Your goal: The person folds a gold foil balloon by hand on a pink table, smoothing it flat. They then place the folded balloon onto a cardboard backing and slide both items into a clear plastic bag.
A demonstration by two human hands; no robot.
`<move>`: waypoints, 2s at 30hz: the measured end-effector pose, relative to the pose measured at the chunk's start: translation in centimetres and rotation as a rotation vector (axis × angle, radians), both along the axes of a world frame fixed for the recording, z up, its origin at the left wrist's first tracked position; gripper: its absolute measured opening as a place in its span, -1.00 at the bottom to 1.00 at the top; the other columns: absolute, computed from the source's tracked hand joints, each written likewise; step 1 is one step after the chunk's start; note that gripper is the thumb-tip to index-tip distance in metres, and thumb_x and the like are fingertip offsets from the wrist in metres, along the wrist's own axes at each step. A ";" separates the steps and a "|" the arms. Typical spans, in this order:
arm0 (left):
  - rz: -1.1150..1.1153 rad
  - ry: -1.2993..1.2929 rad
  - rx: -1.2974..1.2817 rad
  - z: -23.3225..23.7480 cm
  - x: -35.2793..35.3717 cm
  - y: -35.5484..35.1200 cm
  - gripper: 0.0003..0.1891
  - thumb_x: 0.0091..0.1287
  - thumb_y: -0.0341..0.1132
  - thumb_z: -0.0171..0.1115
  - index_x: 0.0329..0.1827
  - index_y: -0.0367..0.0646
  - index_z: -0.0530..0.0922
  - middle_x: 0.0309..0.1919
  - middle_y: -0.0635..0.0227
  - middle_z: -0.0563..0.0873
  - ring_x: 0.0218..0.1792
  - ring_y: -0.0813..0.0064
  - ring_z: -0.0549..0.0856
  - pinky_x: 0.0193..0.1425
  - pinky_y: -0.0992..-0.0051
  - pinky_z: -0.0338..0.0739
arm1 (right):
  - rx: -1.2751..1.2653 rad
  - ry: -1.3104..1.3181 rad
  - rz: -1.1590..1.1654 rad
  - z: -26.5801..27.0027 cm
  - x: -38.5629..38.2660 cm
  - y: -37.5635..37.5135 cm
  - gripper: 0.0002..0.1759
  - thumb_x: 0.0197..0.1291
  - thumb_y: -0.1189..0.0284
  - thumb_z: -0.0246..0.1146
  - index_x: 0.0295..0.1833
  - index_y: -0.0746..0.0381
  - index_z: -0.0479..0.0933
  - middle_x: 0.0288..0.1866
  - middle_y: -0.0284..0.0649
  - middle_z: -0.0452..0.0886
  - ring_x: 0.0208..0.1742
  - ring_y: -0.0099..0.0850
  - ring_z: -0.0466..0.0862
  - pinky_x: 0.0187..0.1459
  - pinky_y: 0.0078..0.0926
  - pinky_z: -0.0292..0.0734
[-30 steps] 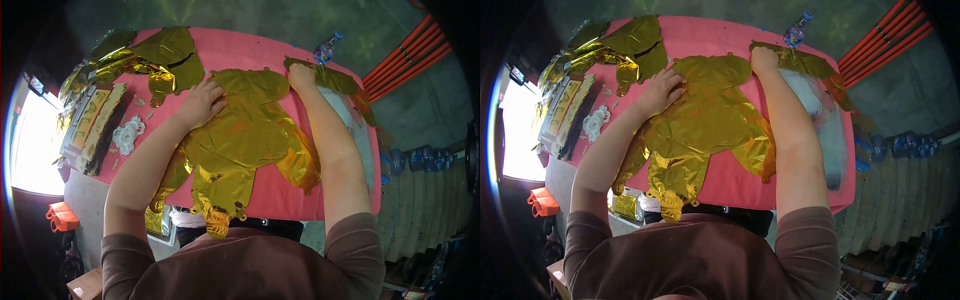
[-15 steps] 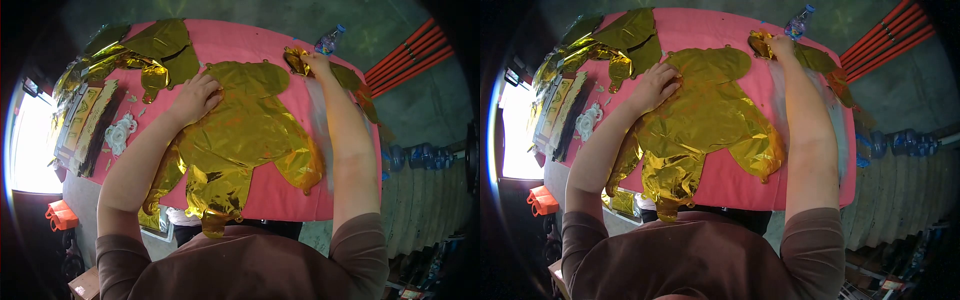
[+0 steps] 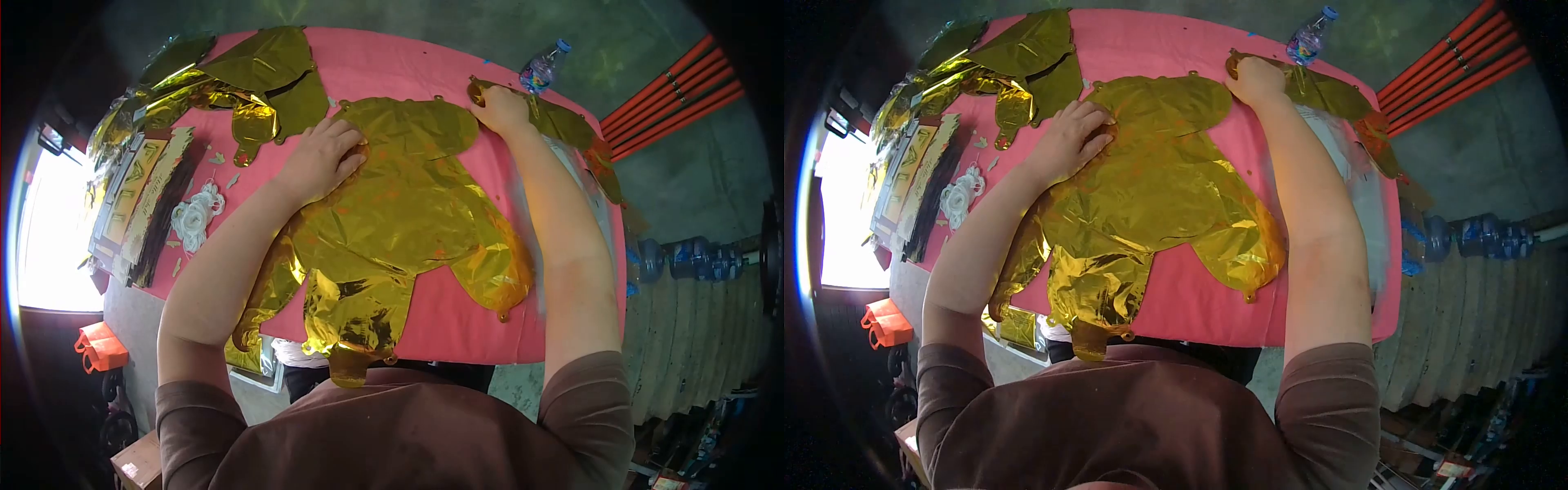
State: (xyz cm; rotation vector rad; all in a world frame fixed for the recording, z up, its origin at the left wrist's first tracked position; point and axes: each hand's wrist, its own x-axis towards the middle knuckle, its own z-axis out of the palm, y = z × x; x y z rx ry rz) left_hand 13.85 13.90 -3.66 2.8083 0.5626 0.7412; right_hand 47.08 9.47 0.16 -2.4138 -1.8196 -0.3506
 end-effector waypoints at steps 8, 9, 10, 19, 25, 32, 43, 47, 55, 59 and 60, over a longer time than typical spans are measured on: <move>0.002 -0.016 0.002 0.1 0.0 -0.1 -0.76 0.25 -0.20 0.14 -0.10 -0.11 0.50 -0.15 0.33 0.52 -0.03 0.26 0.46 0.05 0.29 0.34 | 0.152 0.236 -0.145 -1.3 2.6 1.5 -0.73 0.01 0.28 0.21 -0.31 0.27 0.63 -0.30 -0.02 0.65 -0.28 -0.14 0.67 -0.20 -0.24 0.57; 0.005 -0.016 0.001 0.1 0.0 -0.1 -0.76 0.25 -0.20 0.14 -0.10 -0.11 0.50 -0.15 0.33 0.52 -0.03 0.26 0.46 0.05 0.29 0.34 | 0.132 0.371 -0.148 -1.0 3.0 1.5 -0.75 -0.02 0.32 0.27 -0.35 0.30 0.61 -0.34 -0.02 0.65 -0.34 -0.18 0.66 -0.26 -0.27 0.56; 0.003 -0.015 -0.006 0.1 0.0 -0.1 -0.76 0.25 -0.20 0.14 -0.10 -0.11 0.50 -0.15 0.33 0.52 -0.03 0.26 0.46 0.05 0.29 0.34 | 0.110 0.505 -0.152 -0.9 3.5 1.4 -0.77 -0.05 0.35 0.32 -0.39 0.33 0.60 -0.38 -0.02 0.65 -0.40 -0.23 0.66 -0.32 -0.30 0.56; -0.005 -0.016 -0.001 0.2 0.0 -0.1 -0.75 0.23 -0.22 0.16 -0.09 -0.11 0.50 -0.15 0.33 0.52 -0.03 0.27 0.46 0.05 0.30 0.35 | 0.454 1.130 -0.219 1.2 8.4 0.0 -0.82 -0.04 0.44 0.37 -0.30 0.24 0.56 -0.42 -0.33 0.60 -0.47 -0.51 0.57 -0.45 -0.56 0.46; -0.003 -0.004 0.010 0.1 0.0 0.1 -0.74 0.22 -0.22 0.17 -0.09 -0.11 0.51 -0.11 0.34 0.53 -0.01 0.27 0.46 0.06 0.29 0.35 | 0.527 0.315 -0.057 2.2 11.8 -1.1 -0.77 -0.12 0.42 0.36 -0.34 0.33 0.59 -0.50 -0.26 0.60 -0.53 -0.55 0.54 -0.47 -0.51 0.44; 0.004 0.021 -0.031 0.7 0.0 -0.3 -0.74 0.20 -0.27 0.18 -0.08 -0.12 0.51 -0.09 0.34 0.54 0.01 0.26 0.47 0.08 0.29 0.36 | 0.160 0.875 -0.260 10.2 18.1 -8.9 -0.77 -0.03 0.38 0.35 -0.53 0.27 0.49 -0.67 -0.34 0.46 -0.71 -0.55 0.35 -0.67 -0.52 0.15; -0.011 0.017 0.001 1.0 0.1 -0.5 -0.76 0.21 -0.29 0.18 -0.08 -0.13 0.51 -0.09 0.33 0.54 -0.02 0.24 0.48 0.04 0.30 0.38 | 1.110 0.986 -0.248 21.6 24.3 -21.0 -0.87 0.19 0.56 0.14 -0.18 0.41 0.42 -0.17 -0.01 0.57 -0.24 -0.21 0.68 -0.18 -0.39 0.69; -0.010 0.000 0.034 0.7 0.1 -0.4 -0.76 0.21 -0.28 0.18 -0.09 -0.12 0.51 -0.10 0.33 0.55 -0.02 0.24 0.49 0.03 0.31 0.37 | 1.403 0.990 0.123 27.2 30.5 -24.9 -0.81 0.14 0.63 0.16 -0.14 0.49 0.39 -0.14 0.04 0.57 -0.20 -0.09 0.66 -0.10 -0.30 0.67; -0.019 -0.010 0.024 -0.2 0.3 0.4 -0.78 0.24 -0.23 0.15 -0.11 -0.10 0.53 -0.12 0.32 0.55 -0.02 0.24 0.49 0.02 0.31 0.39 | 1.561 0.894 0.668 37.8 18.9 -21.7 -0.65 0.27 0.51 -0.07 0.11 0.48 0.35 0.11 0.08 0.45 0.19 -0.03 0.44 0.28 -0.10 0.29; 0.012 0.012 0.031 0.0 0.0 0.0 -0.75 0.26 -0.16 0.13 -0.12 -0.09 0.54 -0.13 0.30 0.55 -0.01 0.22 0.49 0.01 0.29 0.40 | 1.384 0.979 0.714 36.5 8.5 -16.4 -0.65 0.29 0.50 -0.07 0.12 0.44 0.36 0.15 0.06 0.44 0.22 -0.04 0.42 0.32 -0.15 0.25; 0.040 0.011 0.033 -0.1 0.1 0.0 -0.75 0.26 -0.16 0.13 -0.12 -0.09 0.54 -0.13 0.30 0.55 -0.01 0.22 0.49 0.01 0.29 0.40 | 1.354 0.987 0.702 36.1 6.7 -15.5 -0.65 0.30 0.50 -0.07 0.13 0.43 0.37 0.16 0.06 0.43 0.23 -0.04 0.41 0.33 -0.16 0.24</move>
